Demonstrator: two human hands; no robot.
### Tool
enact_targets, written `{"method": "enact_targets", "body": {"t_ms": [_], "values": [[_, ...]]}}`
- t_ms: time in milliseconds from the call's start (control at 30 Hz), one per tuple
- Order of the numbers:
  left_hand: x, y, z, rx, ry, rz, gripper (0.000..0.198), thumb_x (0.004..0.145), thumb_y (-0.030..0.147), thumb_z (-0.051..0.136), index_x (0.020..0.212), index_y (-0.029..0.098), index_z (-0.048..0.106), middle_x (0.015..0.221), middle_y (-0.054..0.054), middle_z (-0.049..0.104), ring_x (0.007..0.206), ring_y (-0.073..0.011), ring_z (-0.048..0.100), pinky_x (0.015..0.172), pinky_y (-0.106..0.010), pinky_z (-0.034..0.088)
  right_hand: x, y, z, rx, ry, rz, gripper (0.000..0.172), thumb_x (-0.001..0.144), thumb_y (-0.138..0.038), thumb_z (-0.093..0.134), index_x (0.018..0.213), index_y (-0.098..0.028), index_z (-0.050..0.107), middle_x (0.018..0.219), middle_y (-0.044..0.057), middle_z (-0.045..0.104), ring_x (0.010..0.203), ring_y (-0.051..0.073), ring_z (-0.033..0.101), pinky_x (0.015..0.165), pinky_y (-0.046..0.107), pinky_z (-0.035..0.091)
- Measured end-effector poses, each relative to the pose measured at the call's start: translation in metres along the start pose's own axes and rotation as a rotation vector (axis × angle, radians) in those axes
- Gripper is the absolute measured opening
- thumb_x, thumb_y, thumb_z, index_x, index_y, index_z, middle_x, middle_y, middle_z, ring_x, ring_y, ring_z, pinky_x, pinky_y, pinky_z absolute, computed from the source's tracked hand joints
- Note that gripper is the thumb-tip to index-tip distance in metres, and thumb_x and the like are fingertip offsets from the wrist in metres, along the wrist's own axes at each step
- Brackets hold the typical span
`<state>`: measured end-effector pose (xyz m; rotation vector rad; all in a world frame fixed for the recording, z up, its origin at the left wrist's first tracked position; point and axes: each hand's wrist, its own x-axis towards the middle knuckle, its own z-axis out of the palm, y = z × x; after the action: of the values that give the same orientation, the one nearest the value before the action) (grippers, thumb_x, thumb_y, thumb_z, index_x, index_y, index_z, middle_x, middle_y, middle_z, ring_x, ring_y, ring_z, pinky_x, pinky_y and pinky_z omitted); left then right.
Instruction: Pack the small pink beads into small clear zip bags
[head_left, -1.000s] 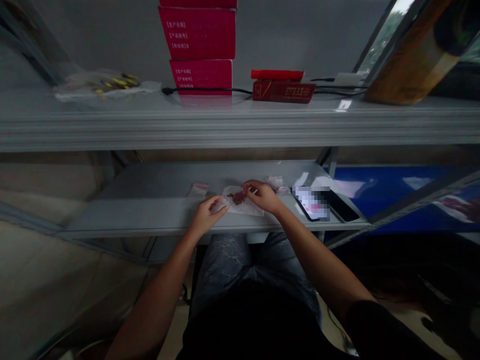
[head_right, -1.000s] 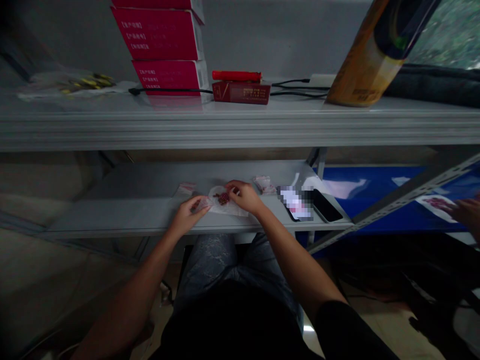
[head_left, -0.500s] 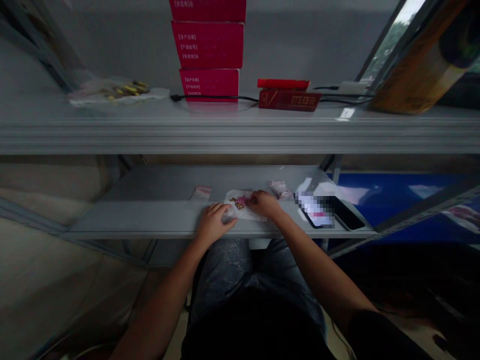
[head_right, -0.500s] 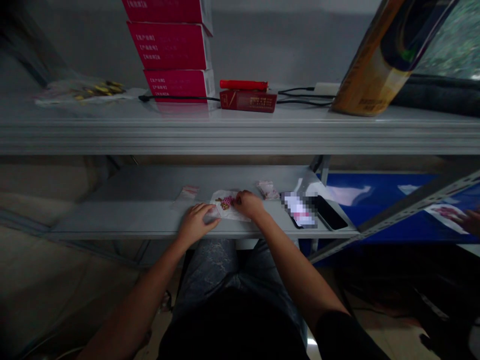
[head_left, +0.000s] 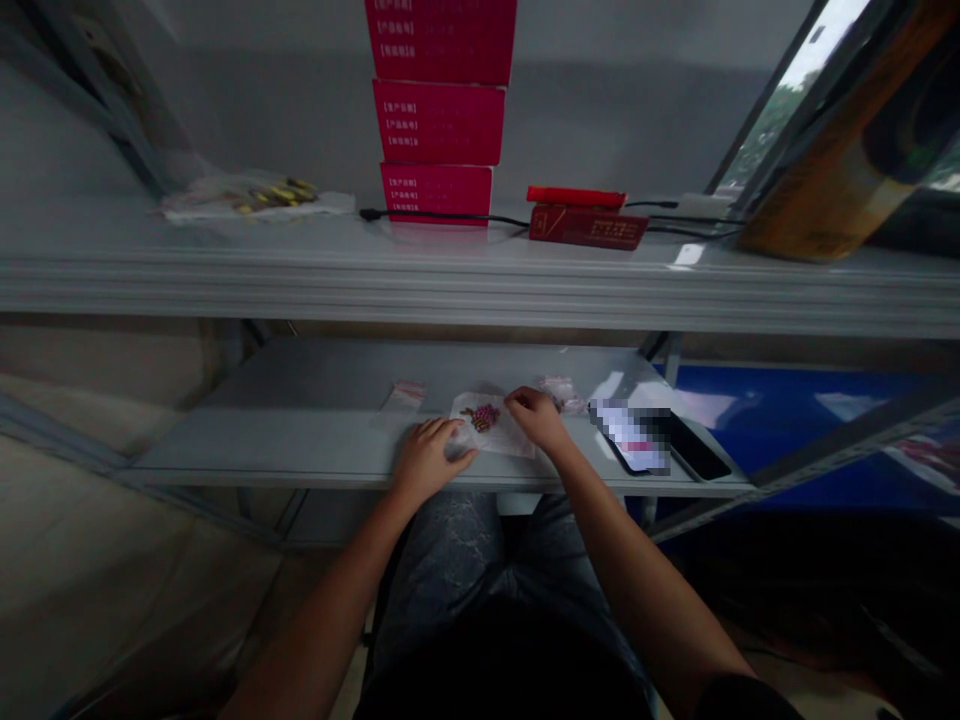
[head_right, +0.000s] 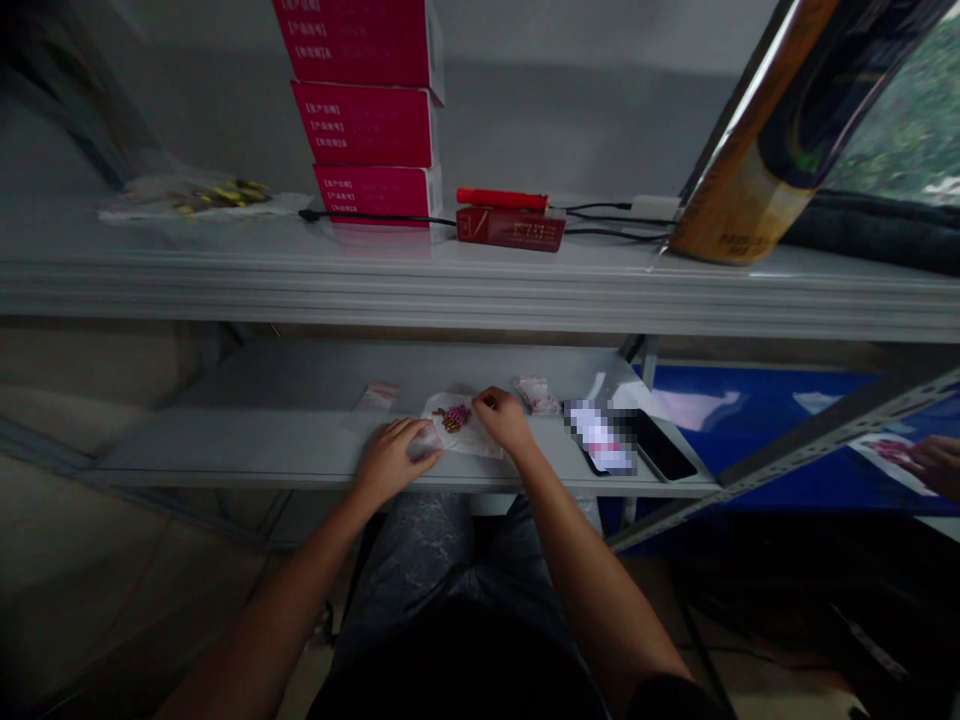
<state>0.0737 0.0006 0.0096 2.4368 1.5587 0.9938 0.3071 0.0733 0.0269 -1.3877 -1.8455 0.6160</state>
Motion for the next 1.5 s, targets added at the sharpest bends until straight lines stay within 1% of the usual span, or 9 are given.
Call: {"method": "enact_targets", "body": {"t_ms": [167, 333, 433, 600, 800, 1000, 1167, 1333, 1500], "values": [[-0.001, 0.0, 0.0, 0.0, 0.02, 0.003, 0.04, 0.086, 0.036, 0.079, 0.121, 0.023, 0.066, 0.113, -0.009, 0.074, 0.106, -0.0293, 0.069, 0.095, -0.043, 0.054, -0.007, -0.019, 0.011, 0.247, -0.291, -0.127, 0.025, 0.095, -0.031, 0.058, 0.09, -0.015, 0.078, 0.09, 0.007, 0.08, 0.08, 0.019, 0.072, 0.078, 0.028, 0.054], [-0.001, 0.002, -0.002, 0.012, 0.016, -0.015, 0.036, 0.086, 0.036, 0.079, 0.118, 0.024, 0.066, 0.108, -0.007, 0.075, 0.102, -0.0279, 0.069, 0.092, -0.041, 0.054, -0.01, -0.015, 0.003, -0.062, -0.148, -0.054, 0.02, 0.095, -0.025, 0.061, 0.097, -0.016, 0.079, 0.096, 0.011, 0.081, 0.088, 0.022, 0.074, 0.081, 0.028, 0.053], [0.0, 0.002, -0.001, 0.018, 0.009, -0.017, 0.037, 0.086, 0.035, 0.079, 0.12, 0.024, 0.066, 0.108, -0.007, 0.075, 0.101, -0.0273, 0.069, 0.091, -0.041, 0.054, -0.01, -0.011, -0.001, -0.293, -0.189, -0.025, 0.017, 0.093, -0.025, 0.066, 0.098, -0.017, 0.08, 0.099, 0.013, 0.081, 0.09, 0.024, 0.074, 0.08, 0.027, 0.051], [0.0, 0.002, -0.001, 0.027, -0.004, -0.01, 0.038, 0.087, 0.035, 0.079, 0.119, 0.022, 0.065, 0.109, -0.008, 0.074, 0.103, -0.0279, 0.068, 0.092, -0.041, 0.054, -0.009, -0.013, 0.006, -0.451, -0.234, -0.009, 0.02, 0.094, -0.034, 0.069, 0.097, -0.017, 0.079, 0.099, 0.013, 0.081, 0.09, 0.024, 0.075, 0.079, 0.027, 0.049], [-0.001, 0.002, -0.001, 0.033, 0.002, -0.002, 0.037, 0.087, 0.036, 0.079, 0.119, 0.023, 0.065, 0.107, -0.007, 0.074, 0.102, -0.0274, 0.068, 0.091, -0.04, 0.054, -0.008, -0.007, 0.008, -0.432, -0.223, -0.007, 0.018, 0.093, -0.03, 0.067, 0.092, -0.018, 0.08, 0.094, 0.012, 0.081, 0.086, 0.024, 0.074, 0.075, 0.027, 0.048], [-0.001, 0.002, -0.001, 0.032, 0.0, -0.01, 0.039, 0.087, 0.036, 0.079, 0.12, 0.022, 0.065, 0.109, -0.008, 0.074, 0.103, -0.0282, 0.069, 0.093, -0.041, 0.054, -0.007, -0.008, 0.005, -0.15, -0.014, 0.015, 0.019, 0.093, -0.024, 0.061, 0.091, -0.015, 0.078, 0.09, 0.01, 0.08, 0.081, 0.021, 0.071, 0.075, 0.027, 0.05], [-0.001, 0.001, 0.0, 0.014, 0.009, -0.012, 0.041, 0.088, 0.038, 0.078, 0.123, 0.022, 0.065, 0.112, -0.008, 0.074, 0.106, -0.0281, 0.069, 0.095, -0.041, 0.054, -0.011, -0.02, 0.008, 0.179, -0.255, -0.111, 0.026, 0.096, -0.028, 0.057, 0.091, -0.016, 0.081, 0.091, 0.008, 0.081, 0.084, 0.02, 0.073, 0.081, 0.028, 0.053], [-0.001, 0.001, 0.0, 0.025, -0.005, -0.016, 0.041, 0.087, 0.039, 0.078, 0.123, 0.023, 0.065, 0.111, -0.008, 0.074, 0.104, -0.0282, 0.068, 0.093, -0.041, 0.054, -0.012, -0.009, 0.004, -0.079, -0.121, -0.055, 0.022, 0.094, -0.023, 0.061, 0.09, -0.015, 0.081, 0.088, 0.01, 0.08, 0.075, 0.02, 0.071, 0.069, 0.027, 0.047], [-0.001, 0.001, 0.001, 0.038, -0.012, -0.016, 0.04, 0.088, 0.039, 0.077, 0.123, 0.022, 0.065, 0.109, -0.008, 0.074, 0.103, -0.028, 0.068, 0.092, -0.041, 0.053, -0.014, -0.003, 0.013, -0.261, -0.184, -0.059, 0.017, 0.093, -0.026, 0.066, 0.089, -0.016, 0.08, 0.086, 0.01, 0.08, 0.073, 0.019, 0.068, 0.064, 0.025, 0.042]]}}
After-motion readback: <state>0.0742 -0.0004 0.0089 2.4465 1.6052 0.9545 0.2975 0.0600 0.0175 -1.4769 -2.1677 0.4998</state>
